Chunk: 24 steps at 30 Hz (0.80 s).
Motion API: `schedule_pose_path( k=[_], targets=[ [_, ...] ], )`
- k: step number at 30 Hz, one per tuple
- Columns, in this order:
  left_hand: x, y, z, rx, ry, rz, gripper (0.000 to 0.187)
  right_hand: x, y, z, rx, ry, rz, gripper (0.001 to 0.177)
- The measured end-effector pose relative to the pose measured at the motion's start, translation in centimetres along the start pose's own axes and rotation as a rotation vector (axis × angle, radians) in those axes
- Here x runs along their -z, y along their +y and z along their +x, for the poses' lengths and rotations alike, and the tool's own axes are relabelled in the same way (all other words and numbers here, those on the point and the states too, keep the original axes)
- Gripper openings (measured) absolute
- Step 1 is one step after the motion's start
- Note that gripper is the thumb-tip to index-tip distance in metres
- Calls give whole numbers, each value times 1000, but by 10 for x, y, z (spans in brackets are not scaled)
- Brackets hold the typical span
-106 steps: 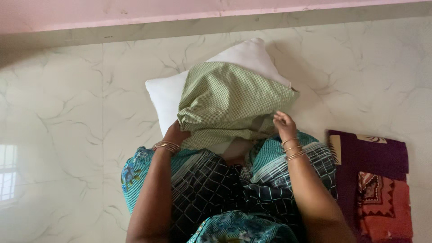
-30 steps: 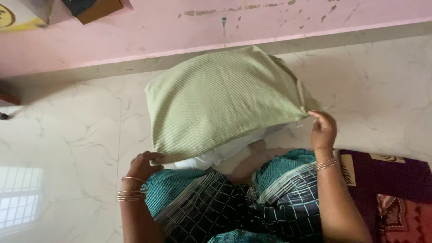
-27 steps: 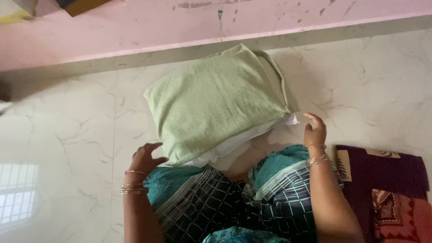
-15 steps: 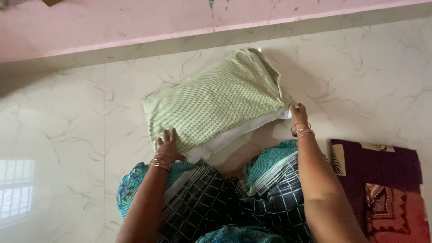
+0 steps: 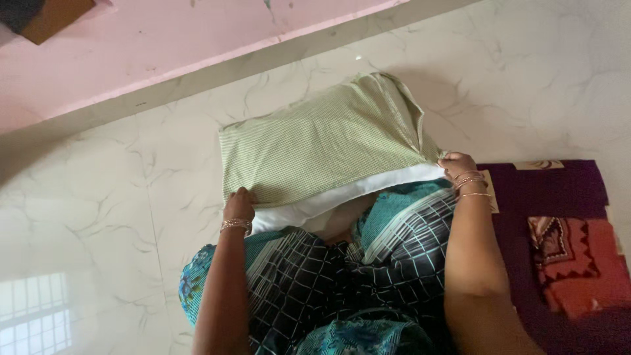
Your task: The person inserts a white pillow into a green patterned pillowcase while sitting on the floor. They adjust the pillow and case, then fold a small green cloth and place it on top of the pillow.
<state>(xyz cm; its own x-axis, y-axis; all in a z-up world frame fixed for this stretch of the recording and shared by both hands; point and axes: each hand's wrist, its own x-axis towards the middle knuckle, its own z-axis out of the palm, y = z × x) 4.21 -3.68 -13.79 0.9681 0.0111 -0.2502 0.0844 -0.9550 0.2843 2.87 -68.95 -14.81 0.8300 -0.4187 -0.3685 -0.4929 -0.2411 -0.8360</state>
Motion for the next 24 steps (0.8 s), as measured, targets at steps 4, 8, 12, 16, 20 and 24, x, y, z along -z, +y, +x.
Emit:
schedule_pose_path(
  k=[4,8,12,16,20,24],
  targets=[
    [-1,-5,1,-37,-90,35,24,13,7,-12,-165,85,19,44],
    [9,-28,3,69,-90,-42,34,6,-6,-4,-358,-2,-234,78],
    [22,-35,-5,180,-66,-31,31,8,-16,-6,-200,45,-379,51],
    [42,-28,-29,39,389,-300,16,-3,-20,-15,428,347,220,24],
    [51,-38,-31,-66,467,-828,11,7,-18,-33,412,542,817,25],
    [38,-54,-23,-186,406,-449,16,25,-12,-49,153,571,1005,21]
  ],
)
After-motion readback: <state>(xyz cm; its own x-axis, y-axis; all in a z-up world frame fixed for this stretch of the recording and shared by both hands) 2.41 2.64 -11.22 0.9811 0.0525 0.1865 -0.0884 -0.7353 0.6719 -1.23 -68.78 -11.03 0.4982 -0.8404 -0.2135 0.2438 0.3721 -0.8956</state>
